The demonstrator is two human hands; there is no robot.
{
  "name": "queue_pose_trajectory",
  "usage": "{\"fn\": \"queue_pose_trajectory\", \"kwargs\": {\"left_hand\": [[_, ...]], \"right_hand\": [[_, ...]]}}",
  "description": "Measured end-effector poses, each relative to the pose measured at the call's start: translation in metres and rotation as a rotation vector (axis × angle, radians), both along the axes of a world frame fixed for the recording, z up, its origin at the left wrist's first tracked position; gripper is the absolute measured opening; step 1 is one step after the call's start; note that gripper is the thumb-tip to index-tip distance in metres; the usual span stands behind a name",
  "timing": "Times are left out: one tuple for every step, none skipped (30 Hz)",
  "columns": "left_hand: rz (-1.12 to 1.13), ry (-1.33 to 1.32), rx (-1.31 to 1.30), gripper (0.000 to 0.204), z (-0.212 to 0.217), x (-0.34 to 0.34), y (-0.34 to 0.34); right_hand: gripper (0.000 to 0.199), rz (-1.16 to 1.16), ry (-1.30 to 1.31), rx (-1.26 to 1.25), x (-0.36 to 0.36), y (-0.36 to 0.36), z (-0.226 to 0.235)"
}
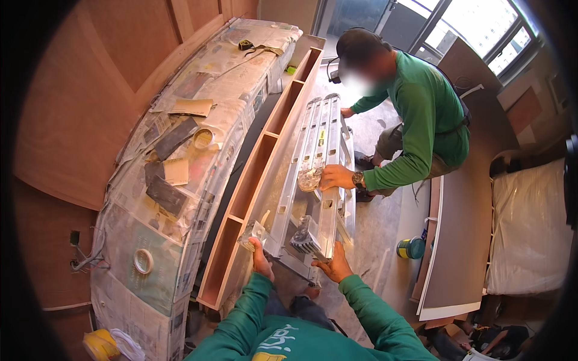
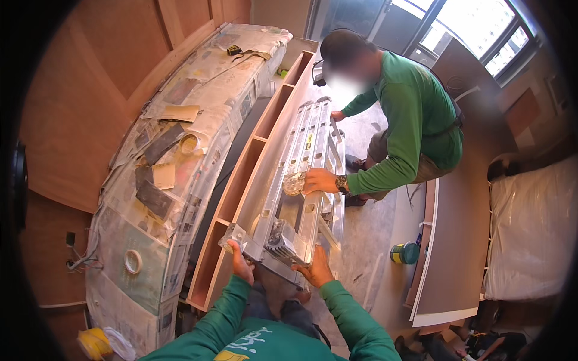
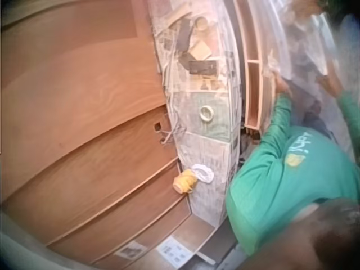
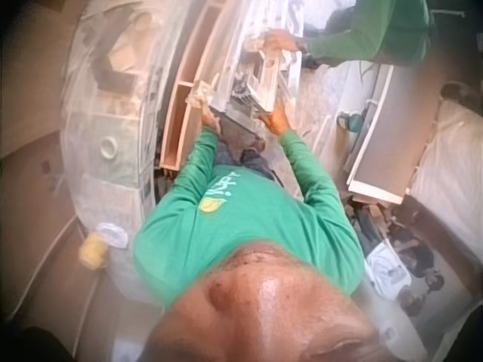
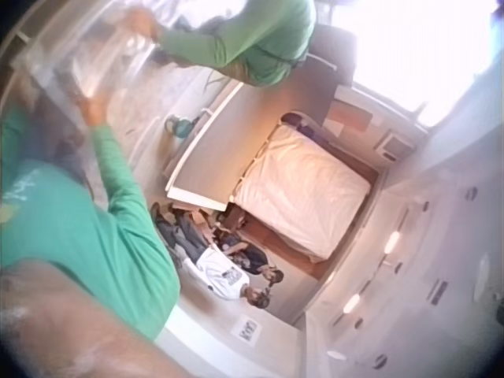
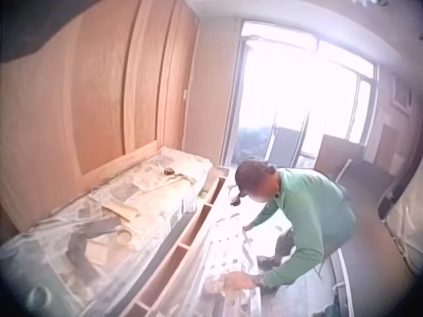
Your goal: The person assembles a large curved furniture unit by lifting and positioning large panels and smaller components. They coordinate with others to align and place the pieces into the frame structure.
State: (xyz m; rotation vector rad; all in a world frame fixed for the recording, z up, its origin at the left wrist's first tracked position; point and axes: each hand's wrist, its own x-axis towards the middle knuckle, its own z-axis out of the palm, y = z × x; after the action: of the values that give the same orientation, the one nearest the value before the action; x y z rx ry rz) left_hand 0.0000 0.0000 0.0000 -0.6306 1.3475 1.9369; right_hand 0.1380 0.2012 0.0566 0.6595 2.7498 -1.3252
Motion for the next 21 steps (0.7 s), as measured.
{"fn": "queue_pose_trajectory", "kwargs": {"left_hand": [[0.013, 0.006, -0.005, 0.101, -0.003, 0.001, 0.003], [0.025, 0.013, -0.009, 0.102, -0.006, 0.002, 0.005], [0.007, 0.054, -0.031, 0.101, -0.011, -0.007, -0.015], [0.001, 0.077, -0.004, 0.1, -0.021, -0.002, -0.018], [-0.006, 0.1, 0.023, 0.099, -0.032, 0.003, -0.02], [0.0, 0.085, -0.004, 0.098, -0.044, 0.026, -0.016], [-0.001, 0.1, -0.046, 0.097, -0.055, 0.032, -0.019], [-0.003, 0.115, -0.088, 0.096, -0.066, 0.038, -0.022], [-0.031, 0.145, -0.074, 0.098, -0.087, 0.048, -0.028], [-0.057, 0.166, -0.047, 0.099, -0.114, 0.063, -0.029], [-0.089, 0.197, -0.036, 0.101, -0.129, 0.07, -0.038], [-0.095, 0.173, -0.082, 0.102, -0.135, 0.078, -0.042], [-0.096, 0.146, -0.127, 0.104, -0.14, 0.092, -0.045], [-0.095, 0.117, -0.172, 0.106, -0.145, 0.108, -0.048], [-0.098, 0.105, -0.213, 0.107, -0.15, 0.114, -0.046], [-0.099, 0.091, -0.257, 0.109, -0.155, 0.121, -0.045], [-0.099, 0.076, -0.302, 0.111, -0.16, 0.128, -0.045], [-0.083, 0.07, -0.276, 0.114, -0.158, 0.123, -0.031], [-0.073, 0.085, -0.281, 0.11, -0.157, 0.124, -0.025], [-0.057, 0.084, -0.29, 0.107, -0.154, 0.137, -0.024], [-0.039, 0.093, -0.277, 0.107, -0.159, 0.135, -0.016]], "right_hand": [[0.071, 0.004, 0.014, 0.048, 0.003, 0.0, -0.007], [0.068, 0.008, 0.028, 0.095, 0.006, 0.001, -0.013], [0.067, 0.02, 0.032, 0.038, -0.002, -0.018, -0.02], [0.065, 0.045, 0.019, 0.029, -0.002, -0.02, -0.014], [0.064, 0.07, 0.006, 0.02, -0.002, -0.02, -0.012], [0.064, 0.044, -0.008, -0.001, 0.017, -0.016, -0.018], [0.063, 0.011, 0.009, -0.037, 0.026, -0.021, -0.034], [0.062, -0.023, 0.026, -0.073, 0.033, -0.024, -0.05], [0.066, -0.062, 0.033, -0.148, 0.042, -0.026, -0.067], [0.07, -0.102, 0.031, -0.211, 0.056, -0.022, -0.084], [0.075, -0.147, 0.04, -0.29, 0.064, -0.027, -0.096], [0.071, -0.138, 0.08, -0.264, 0.07, -0.028, -0.105], [0.068, -0.124, 0.116, -0.236, 0.075, -0.025, -0.107], [0.065, -0.109, 0.15, -0.209, 0.083, -0.025, -0.111], [0.068, -0.18, 0.084, -0.356, 0.092, -0.027, -0.124], [0.072, -0.249, 0.016, -0.505, 0.102, -0.032, -0.14], [0.076, -0.317, -0.056, -0.656, 0.111, -0.037, -0.154], [0.075, -0.268, -0.045, -0.53, 0.123, -0.032, -0.19], [0.078, -0.271, -0.06, -0.515, 0.133, -0.033, -0.203], [0.082, -0.271, -0.091, -0.502, 0.144, -0.033, -0.207], [0.085, -0.256, -0.103, -0.476, 0.139, -0.023, -0.21]]}}
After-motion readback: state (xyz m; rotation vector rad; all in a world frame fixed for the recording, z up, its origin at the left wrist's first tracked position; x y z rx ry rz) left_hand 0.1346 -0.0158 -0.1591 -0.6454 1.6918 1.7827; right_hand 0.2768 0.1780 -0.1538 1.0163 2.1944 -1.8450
